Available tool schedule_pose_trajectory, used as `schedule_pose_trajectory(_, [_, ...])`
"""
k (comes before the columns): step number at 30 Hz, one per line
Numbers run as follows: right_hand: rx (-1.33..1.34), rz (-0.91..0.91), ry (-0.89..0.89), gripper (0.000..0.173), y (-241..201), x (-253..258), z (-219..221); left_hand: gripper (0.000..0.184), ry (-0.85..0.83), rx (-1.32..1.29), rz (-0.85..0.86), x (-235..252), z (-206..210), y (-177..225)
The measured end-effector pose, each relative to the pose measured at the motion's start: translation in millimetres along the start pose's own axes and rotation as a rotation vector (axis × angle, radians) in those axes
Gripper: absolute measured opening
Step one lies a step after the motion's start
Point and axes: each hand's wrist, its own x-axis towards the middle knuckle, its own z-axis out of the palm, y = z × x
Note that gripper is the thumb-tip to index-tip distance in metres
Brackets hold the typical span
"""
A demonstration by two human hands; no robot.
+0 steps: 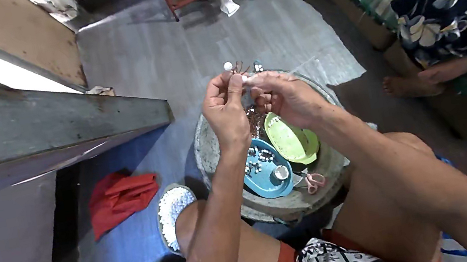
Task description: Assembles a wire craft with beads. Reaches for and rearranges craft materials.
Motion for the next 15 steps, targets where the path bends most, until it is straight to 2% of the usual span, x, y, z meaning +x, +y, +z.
schedule_pose_trajectory(4, [-0.024, -0.129, 0.025, 0.026, -8.0, -4.2, -4.7, 0.011, 0.066, -0.11, -0.015, 12.5, -8.3, 9.0])
schedule_pose_trajectory(7, [-0.232, -0.297, 0.038, 0.035, -12.1, -8.5, -5.7, 0.011, 0.081, -0.166, -0.038, 12.2, -9.2, 15.8])
schedule_pose_trajectory(11, [-0.478, -0.562, 0.077, 0.024, -8.8, -13.5, -0.7, 0.011, 0.068, -0.205, -0.076, 9.7, -7.0, 16.1])
schedule_pose_trajectory(15, [-0.619, -0.666, 0.111, 0.023, -10.7, -28.5, 11.6, 0.011, 0.041, -0.207, -0.09, 7.7, -3.6, 14.8])
